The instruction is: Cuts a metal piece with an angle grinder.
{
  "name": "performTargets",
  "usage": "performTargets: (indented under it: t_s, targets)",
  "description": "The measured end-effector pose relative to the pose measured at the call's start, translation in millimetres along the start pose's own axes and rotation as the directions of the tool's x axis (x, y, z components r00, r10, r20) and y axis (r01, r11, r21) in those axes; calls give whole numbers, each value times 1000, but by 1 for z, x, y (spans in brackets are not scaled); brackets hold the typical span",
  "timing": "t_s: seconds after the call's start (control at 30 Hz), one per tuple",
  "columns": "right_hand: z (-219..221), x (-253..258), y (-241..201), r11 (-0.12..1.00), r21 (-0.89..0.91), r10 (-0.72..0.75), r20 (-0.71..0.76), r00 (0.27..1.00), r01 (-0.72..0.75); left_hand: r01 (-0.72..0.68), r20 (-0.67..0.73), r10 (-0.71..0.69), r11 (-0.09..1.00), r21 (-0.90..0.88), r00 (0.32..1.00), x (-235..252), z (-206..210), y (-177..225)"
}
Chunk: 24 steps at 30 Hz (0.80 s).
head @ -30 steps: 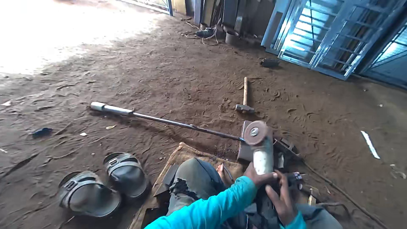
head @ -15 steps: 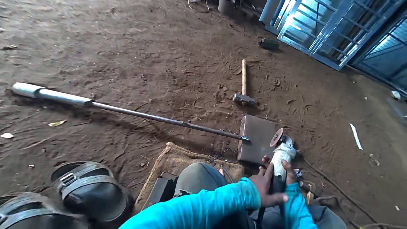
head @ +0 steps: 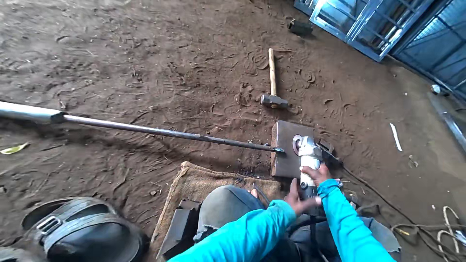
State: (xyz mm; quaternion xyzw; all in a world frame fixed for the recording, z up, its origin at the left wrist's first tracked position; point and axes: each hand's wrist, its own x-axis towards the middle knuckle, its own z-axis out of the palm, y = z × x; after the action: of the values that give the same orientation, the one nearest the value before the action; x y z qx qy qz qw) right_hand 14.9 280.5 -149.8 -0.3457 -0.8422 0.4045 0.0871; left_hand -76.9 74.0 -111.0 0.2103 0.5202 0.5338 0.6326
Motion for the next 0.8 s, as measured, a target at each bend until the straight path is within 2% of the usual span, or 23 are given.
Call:
performTargets:
  t_s: [0.03, 0.07, 0.1, 0.13, 0.2, 0.33, 0.53, 0.7, 0.8]
  targets:
    - [0, -5, -75, 906, -99, 418, 43, 907, -412, 63, -36, -70, 984, -168, 997, 11, 5, 2]
    - [9, -7, -118, 797, -138, 593, -2, 805, -588, 111, -78, -133, 965, -239, 988, 22, 9, 3]
    - [17, -8, -141, 735, -166, 662, -41, 749, -658, 153, -111, -184, 958, -242, 977, 34, 9, 2]
    - [25, -9, -151, 711, -170, 684, -62, 727, -683, 189, -133, -221, 958, -218, 966, 44, 7, 0]
    - [34, -14, -154, 719, -161, 678, -52, 734, -676, 199, -156, -228, 963, -183, 961, 54, -1, -6]
    - [39, -19, -149, 729, -283, 646, -20, 763, -624, 170, -152, -199, 968, -182, 968, 62, -11, -19]
    - [45, -1, -140, 647, -529, 653, 12, 758, -549, 140, -234, -204, 955, -263, 951, 50, -15, -3]
    - [42, -5, -138, 642, -508, 660, -14, 751, -574, 250, -198, -300, 938, -240, 933, 43, -13, 10]
    - [39, -4, -140, 648, -504, 655, -13, 755, -571, 218, -212, -275, 941, -257, 938, 45, -9, 12]
